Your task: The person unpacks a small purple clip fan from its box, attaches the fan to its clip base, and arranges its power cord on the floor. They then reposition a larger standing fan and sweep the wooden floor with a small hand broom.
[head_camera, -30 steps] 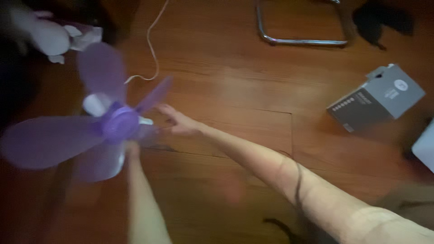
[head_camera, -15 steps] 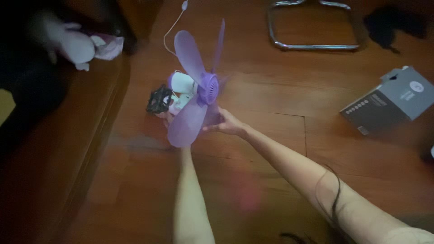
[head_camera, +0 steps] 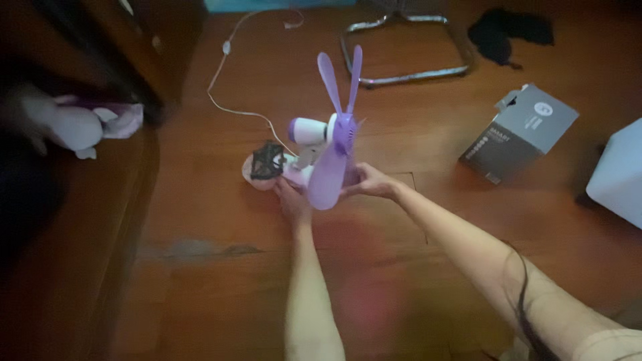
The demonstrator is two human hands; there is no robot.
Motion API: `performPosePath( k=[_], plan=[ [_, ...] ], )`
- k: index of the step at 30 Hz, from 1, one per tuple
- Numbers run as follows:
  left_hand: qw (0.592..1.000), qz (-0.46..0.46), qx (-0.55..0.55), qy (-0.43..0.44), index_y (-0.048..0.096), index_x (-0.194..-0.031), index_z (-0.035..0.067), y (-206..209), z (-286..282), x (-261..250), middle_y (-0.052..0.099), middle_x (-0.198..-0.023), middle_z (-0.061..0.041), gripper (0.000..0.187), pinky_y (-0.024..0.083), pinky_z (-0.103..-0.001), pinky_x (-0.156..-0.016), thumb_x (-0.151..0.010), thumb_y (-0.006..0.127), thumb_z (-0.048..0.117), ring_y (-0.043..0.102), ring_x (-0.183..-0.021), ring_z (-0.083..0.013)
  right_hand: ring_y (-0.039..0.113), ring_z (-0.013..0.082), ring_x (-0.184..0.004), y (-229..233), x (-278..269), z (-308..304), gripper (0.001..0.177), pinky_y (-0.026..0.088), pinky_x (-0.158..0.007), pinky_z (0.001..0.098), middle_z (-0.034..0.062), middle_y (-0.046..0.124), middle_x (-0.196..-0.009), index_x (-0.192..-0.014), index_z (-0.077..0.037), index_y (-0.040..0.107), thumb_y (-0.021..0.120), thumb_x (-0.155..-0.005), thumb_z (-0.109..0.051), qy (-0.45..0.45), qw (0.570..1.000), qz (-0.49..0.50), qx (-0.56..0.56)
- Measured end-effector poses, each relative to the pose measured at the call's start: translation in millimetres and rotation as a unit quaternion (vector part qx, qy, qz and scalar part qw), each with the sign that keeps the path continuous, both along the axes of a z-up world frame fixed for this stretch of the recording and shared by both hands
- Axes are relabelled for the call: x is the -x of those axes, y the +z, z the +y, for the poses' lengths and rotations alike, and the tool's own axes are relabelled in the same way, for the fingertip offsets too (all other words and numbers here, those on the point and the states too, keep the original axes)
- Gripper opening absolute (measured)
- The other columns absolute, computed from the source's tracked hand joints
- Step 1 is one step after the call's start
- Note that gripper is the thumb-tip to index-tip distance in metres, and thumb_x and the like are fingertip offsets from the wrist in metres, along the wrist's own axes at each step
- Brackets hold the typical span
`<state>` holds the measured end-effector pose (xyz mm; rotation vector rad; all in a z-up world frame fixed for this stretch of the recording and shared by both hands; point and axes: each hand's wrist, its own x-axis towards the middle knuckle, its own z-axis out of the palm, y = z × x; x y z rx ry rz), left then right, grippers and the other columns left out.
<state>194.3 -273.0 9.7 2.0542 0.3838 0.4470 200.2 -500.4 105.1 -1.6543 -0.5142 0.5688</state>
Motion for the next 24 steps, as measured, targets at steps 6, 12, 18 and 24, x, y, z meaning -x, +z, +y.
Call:
performPosePath(
  k=[6,12,18,24],
  plan=[
    [1.000,-0.006,0.007,-0.007,0.033,-0.155,0.008,-22,-6,6,0.042,-0.148,-0.023,0.083,0.052,-0.050,-0.099,-0.082,0.073,0.010,0.056,-0.128,-0.0441,0.065,0.0243,-0.118,-23,-22,-32,0.044,0.055,-0.106,0.0429,0.0137,0.068,-0.126,-0.137,0.006,0.060,0.072,-0.100,-0.014,-0.109,0.983,0.029,-0.146],
    [0.993,-0.108,0.040,-0.019,0.033,-0.150,-0.003,-43,-8,-5,0.036,-0.148,-0.027,0.076,0.055,-0.044,-0.094,-0.085,0.069,0.007,0.055,-0.125,-0.0413,0.061,0.0204,-0.124,-39,-2,-24,0.058,0.054,-0.103,0.0422,0.0060,0.060,-0.139,-0.151,-0.010,0.047,0.059,-0.101,-0.036,-0.112,0.970,0.110,-0.184],
    [0.995,-0.097,-0.024,-0.002,0.059,-0.135,-0.001,-50,-15,-8,0.063,-0.129,-0.026,0.035,0.047,-0.053,-0.098,-0.105,0.056,0.017,0.061,-0.119,-0.0439,0.061,0.0212,-0.118,-39,24,-39,0.057,0.056,-0.097,0.0462,0.0090,0.058,-0.140,-0.148,-0.013,0.045,0.060,-0.098,-0.037,-0.160,0.968,0.112,-0.159],
    [0.998,-0.054,-0.035,-0.024,0.062,-0.134,0.002,-58,-29,-11,0.063,-0.124,-0.030,0.037,0.044,-0.055,-0.096,-0.099,0.054,0.012,0.058,-0.115,-0.0486,0.061,0.0285,-0.122,-17,17,-78,0.046,0.053,-0.103,0.0438,0.0169,0.063,-0.138,-0.138,-0.005,0.057,0.056,-0.104,-0.037,-0.158,0.967,0.055,-0.194]
  ],
)
